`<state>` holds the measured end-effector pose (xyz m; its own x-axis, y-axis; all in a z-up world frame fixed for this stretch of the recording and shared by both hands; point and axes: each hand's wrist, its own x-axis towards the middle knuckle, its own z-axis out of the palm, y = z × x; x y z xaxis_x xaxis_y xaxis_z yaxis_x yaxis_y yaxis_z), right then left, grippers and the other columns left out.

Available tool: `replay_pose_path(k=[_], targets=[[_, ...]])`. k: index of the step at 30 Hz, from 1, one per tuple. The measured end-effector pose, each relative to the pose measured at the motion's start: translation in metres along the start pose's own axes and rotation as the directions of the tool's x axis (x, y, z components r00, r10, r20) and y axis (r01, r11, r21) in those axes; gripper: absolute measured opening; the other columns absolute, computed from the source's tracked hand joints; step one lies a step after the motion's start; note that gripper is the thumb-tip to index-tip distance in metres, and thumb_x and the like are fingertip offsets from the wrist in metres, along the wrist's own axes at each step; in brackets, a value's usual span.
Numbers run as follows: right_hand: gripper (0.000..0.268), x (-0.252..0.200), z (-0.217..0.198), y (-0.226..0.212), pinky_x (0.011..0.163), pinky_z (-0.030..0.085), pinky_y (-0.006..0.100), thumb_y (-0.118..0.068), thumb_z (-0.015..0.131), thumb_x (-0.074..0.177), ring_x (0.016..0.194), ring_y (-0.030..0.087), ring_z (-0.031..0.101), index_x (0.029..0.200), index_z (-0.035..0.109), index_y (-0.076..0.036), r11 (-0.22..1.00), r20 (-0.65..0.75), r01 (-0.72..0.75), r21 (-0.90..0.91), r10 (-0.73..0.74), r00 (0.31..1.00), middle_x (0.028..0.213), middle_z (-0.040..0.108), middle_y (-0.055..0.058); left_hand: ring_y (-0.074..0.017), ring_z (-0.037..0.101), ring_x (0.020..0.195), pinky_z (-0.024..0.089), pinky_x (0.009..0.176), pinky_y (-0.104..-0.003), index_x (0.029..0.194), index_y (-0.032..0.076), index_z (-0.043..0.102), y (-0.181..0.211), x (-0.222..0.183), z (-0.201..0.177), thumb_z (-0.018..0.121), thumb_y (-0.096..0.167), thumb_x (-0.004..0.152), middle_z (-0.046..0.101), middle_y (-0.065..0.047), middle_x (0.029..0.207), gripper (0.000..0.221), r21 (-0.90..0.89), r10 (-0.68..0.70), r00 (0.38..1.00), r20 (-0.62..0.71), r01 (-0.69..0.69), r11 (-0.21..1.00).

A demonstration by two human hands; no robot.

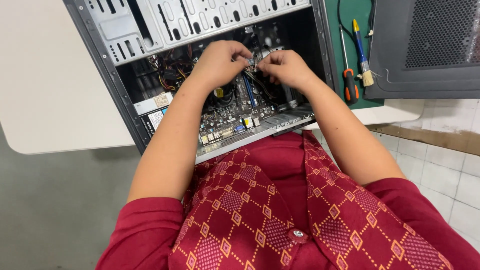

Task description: Reconnecting various internal power and data cables to the motherboard and components inside a desktop computer case.

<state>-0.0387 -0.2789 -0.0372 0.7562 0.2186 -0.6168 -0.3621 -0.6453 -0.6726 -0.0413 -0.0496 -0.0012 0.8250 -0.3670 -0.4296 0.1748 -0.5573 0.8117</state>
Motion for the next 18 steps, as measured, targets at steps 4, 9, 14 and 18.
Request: replay_pose_path(k=[4,9,14,18], targets=[[0.035,0.003,0.006,0.005,0.068,0.052,0.052,-0.026,0.068,0.094,0.094,0.037,0.067,0.128,0.067,-0.016,0.812,-0.127,-0.032,-0.582,-0.051,0.991,0.100,0.073,0.011,-0.0126,0.056,0.063,0.046,0.065,-0.034,0.108,0.016,0.074,-0.008,0.001,-0.001,0.059,0.015,0.093,0.064,0.006,0.073,0.021,-0.035,-0.058,0.998,-0.028,0.057,0.998],[0.038,0.011,0.016,0.013,0.068,0.055,0.053,-0.030,0.061,0.096,0.100,0.041,0.067,0.133,0.060,-0.019,0.621,-0.016,-0.111,-0.776,0.156,0.988,0.114,0.072,0.014,-0.0189,0.060,0.081,0.043,0.066,-0.036,0.087,0.013,0.055,-0.012,0.007,0.002,0.048,0.008,0.091,0.066,-0.004,0.091,0.010,-0.026,0.015,1.000,0.006,-0.015,1.000],[0.017,0.016,0.012,0.026,0.063,0.051,0.052,-0.023,0.064,0.090,0.085,0.041,0.066,0.103,0.066,-0.010,0.707,-0.091,0.147,-0.692,-0.287,0.954,0.097,0.070,0.014,-0.0209,0.062,0.090,0.042,0.070,-0.038,0.086,0.015,0.049,-0.017,0.010,0.011,0.049,0.009,0.087,0.068,-0.004,0.096,0.006,-0.029,0.085,0.996,0.001,-0.085,0.996],[0.007,-0.009,0.012,-0.003,0.081,0.051,0.034,-0.007,0.072,0.098,0.091,0.020,0.064,0.105,0.071,-0.008,0.702,-0.154,0.619,-0.353,-0.696,0.701,0.100,0.070,0.005,-0.0318,0.056,0.104,0.043,0.071,-0.046,0.096,0.018,0.051,-0.022,0.015,0.025,0.073,0.027,0.085,0.063,-0.010,0.101,0.026,0.173,0.163,0.986,-0.016,-0.158,0.972]])
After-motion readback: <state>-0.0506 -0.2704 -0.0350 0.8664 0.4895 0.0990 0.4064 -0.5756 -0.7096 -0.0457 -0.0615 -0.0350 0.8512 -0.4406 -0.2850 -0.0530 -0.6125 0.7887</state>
